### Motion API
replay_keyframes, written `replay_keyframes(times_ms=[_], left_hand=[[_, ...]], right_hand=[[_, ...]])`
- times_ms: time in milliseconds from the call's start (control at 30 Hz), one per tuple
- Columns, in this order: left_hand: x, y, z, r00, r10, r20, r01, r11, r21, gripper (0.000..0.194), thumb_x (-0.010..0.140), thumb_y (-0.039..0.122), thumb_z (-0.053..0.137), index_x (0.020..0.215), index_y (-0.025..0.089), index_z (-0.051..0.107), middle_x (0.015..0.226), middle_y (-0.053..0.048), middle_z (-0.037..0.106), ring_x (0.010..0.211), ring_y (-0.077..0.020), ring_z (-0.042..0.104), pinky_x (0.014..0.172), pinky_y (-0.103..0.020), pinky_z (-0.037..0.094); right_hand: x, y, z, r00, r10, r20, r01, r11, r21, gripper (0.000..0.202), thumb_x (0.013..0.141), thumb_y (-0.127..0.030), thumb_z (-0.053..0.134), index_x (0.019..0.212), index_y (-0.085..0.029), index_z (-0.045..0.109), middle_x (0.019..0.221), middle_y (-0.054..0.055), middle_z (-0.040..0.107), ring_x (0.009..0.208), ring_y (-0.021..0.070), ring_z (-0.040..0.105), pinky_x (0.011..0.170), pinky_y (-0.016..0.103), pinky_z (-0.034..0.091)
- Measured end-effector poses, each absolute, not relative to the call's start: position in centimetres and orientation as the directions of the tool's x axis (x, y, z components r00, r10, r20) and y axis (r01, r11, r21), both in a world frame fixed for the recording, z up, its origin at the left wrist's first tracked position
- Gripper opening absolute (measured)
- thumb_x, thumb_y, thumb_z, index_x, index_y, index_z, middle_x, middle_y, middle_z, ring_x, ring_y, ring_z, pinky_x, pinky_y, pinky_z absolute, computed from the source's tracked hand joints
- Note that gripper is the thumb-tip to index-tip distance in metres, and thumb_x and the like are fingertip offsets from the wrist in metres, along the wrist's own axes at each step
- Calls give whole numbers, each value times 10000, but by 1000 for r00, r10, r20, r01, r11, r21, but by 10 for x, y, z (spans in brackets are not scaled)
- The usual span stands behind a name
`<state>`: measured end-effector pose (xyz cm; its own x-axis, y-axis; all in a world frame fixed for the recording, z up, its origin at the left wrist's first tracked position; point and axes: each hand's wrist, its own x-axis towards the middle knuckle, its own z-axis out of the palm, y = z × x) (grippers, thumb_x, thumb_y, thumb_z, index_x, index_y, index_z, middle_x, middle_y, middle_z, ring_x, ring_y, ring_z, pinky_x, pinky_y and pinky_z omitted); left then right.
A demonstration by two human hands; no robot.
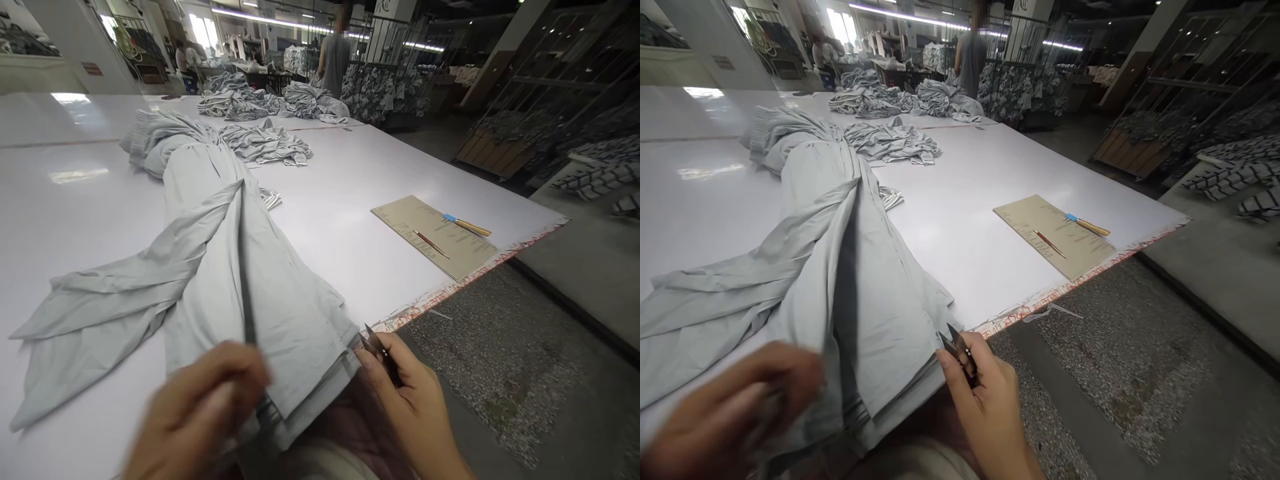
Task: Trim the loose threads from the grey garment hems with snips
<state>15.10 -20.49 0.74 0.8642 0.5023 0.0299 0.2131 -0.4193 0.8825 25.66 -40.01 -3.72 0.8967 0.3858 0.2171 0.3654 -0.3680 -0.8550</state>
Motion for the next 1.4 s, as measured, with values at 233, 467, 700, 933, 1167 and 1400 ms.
replay_keyframes(times_ms=[233,467,700,933,1167,1400], left_hand=[[211,-241,-35,962,247,-114,232,-523,820,77,752,156,499,766,227,474,656,43,480,584,-156,429,584,-271,302],[175,-220,-25,930,356,-93,205,-292,934,239,737,152,474,637,245,277,637,63,355,582,-124,342,522,-211,313],[161,-233,-4,778,558,-288,269,119,956,235,768,325,618,996,280,580,788,42,643,630,-125,559,565,-183,432],[163,-237,-3,834,527,-163,178,23,984,100,725,212,577,770,266,647,624,60,624,580,-135,552,562,-198,427],[158,-234,-3,802,553,-227,251,34,967,53,719,283,630,752,247,649,688,29,627,632,-148,532,517,-214,369],[158,-232,-3,829,515,-220,242,24,970,42,713,259,621,734,232,644,689,19,623,650,-161,543,534,-222,372]], right_hand=[[251,-397,-36,895,404,190,339,-339,-878,219,918,-375,529,797,-197,572,571,-59,466,502,103,450,481,176,376],[234,-372,-50,844,535,48,186,-207,-960,186,769,-323,684,875,-200,593,603,-58,556,509,111,512,468,164,410],[226,-366,-36,758,637,141,351,-217,-911,258,876,-449,561,800,-207,607,568,-51,545,492,114,522,484,189,365],[220,-365,-38,709,668,224,512,-270,-816,331,937,-521,471,818,-230,577,569,-62,591,520,134,584,570,231,347],[221,-370,-44,683,683,260,564,-266,-782,278,977,-412,424,818,-229,560,619,-50,622,538,138,588,566,250,312],[223,-369,-38,695,690,203,515,-280,-810,258,958,-392,454,793,-217,547,620,-44,611,536,130,564,531,244,293]])
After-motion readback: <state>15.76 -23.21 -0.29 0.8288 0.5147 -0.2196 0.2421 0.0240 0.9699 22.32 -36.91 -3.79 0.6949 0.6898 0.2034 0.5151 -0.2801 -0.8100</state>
